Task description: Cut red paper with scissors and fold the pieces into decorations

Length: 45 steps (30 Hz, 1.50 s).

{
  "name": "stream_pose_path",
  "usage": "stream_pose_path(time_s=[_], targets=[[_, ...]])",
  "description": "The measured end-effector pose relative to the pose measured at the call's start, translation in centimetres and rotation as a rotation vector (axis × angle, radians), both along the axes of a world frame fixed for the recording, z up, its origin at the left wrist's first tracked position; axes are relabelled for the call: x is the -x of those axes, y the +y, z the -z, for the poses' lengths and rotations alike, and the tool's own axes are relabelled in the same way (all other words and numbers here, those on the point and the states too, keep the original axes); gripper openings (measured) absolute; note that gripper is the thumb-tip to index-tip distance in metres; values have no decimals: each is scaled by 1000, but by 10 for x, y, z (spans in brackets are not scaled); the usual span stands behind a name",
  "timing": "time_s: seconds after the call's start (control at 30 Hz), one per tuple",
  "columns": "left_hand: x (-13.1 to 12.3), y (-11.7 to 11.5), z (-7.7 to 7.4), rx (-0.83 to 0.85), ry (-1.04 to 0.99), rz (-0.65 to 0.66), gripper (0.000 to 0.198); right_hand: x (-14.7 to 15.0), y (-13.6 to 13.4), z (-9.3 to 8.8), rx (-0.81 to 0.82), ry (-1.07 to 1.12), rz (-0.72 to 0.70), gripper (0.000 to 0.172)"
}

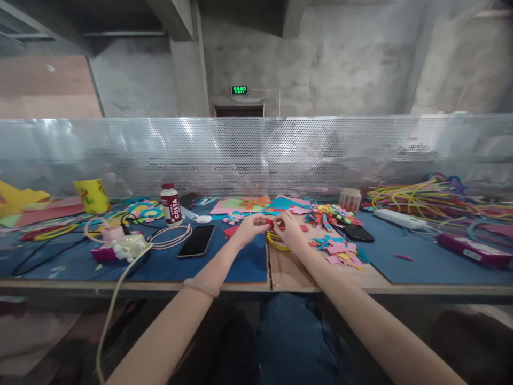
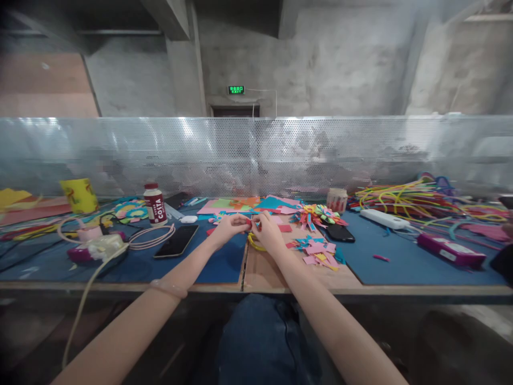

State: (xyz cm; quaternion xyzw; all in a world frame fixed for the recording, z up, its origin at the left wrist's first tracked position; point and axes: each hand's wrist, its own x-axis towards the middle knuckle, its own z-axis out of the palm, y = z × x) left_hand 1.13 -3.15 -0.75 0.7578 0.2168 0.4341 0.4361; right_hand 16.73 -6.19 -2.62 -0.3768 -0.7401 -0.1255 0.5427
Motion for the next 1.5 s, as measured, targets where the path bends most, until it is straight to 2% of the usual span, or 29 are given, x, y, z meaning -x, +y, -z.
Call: stream_pose_path(time_s=[0.53, 0.63, 0.83, 1.0, 1.13, 1.33, 1.5], targets=[[1, 7, 0, -102, 25, -93, 24, 3, -5, -3, 15, 0, -4, 11], [1, 9, 1, -98, 5, -129, 24, 4, -4, -2, 28, 12, 2, 11], [0, 8, 2, -61, -4, -110, 22, 4, -2, -1, 46, 54, -12, 13], [1, 8, 1, -2, -11, -123, 26, 1, -1, -4, 144, 153, -46, 19], [1, 7, 1, 29, -3, -138, 27, -1, -1, -4, 273, 267, -21, 26], [1, 3, -1, 32, 18, -136, 29, 0, -2, -2, 291, 116, -81, 21], [2, 5, 0, 15, 50, -125, 29, 1, -1, -1, 294, 140, -80, 19]])
